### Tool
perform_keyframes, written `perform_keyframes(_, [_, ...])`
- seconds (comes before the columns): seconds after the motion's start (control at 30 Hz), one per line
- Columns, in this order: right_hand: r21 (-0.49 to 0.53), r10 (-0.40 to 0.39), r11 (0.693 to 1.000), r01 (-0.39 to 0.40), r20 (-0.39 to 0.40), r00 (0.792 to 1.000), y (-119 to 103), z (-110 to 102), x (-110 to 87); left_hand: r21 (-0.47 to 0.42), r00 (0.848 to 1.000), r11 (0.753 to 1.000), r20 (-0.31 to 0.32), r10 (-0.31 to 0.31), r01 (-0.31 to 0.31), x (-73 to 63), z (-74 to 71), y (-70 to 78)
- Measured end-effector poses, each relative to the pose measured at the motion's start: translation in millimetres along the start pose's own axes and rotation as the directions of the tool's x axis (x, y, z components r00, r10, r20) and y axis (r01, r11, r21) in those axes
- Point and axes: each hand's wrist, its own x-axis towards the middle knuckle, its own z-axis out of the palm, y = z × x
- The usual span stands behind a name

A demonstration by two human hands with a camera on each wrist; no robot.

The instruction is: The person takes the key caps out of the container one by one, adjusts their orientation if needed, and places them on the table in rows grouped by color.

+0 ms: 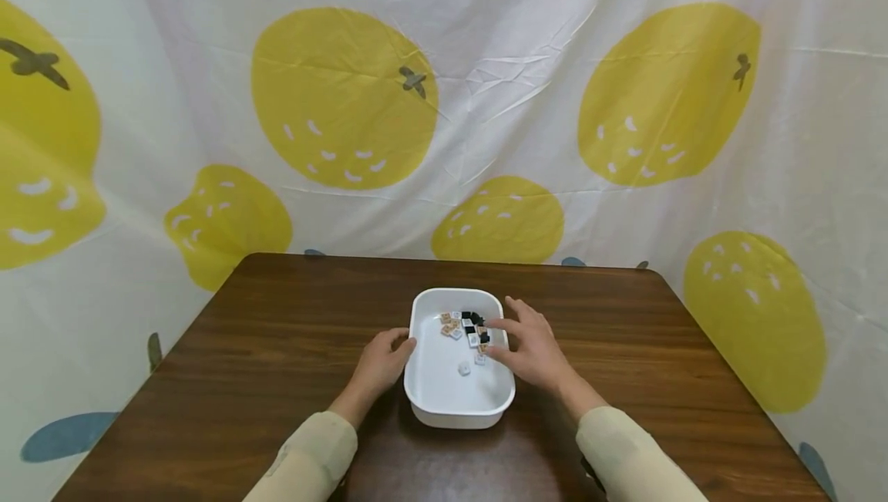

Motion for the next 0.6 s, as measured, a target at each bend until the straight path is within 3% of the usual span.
perform_keyframes(0.17, [-0.039, -0.004, 0.999, 0.006, 0.054, 0.999, -4, 2, 4.2, 0.000, 1.000, 1.000, 0.005, -0.016, 0.016, 0.9, 0.9, 0.1])
perform_keyframes(0.43, [0.013, -0.027, 1.000, 0.025, 0.091, 0.996, -7, 10, 6.5, 0.000, 1.000, 1.000, -0.003, -0.023, 0.023, 0.8, 2.2, -1.0])
perform_keyframes(0.6, [-0.060, -0.041, 0.997, 0.049, 0.125, 0.991, -11, 12, 8.6, 0.005, 1.000, 1.000, -0.005, -0.025, 0.025, 0.2, 2.7, -1.1])
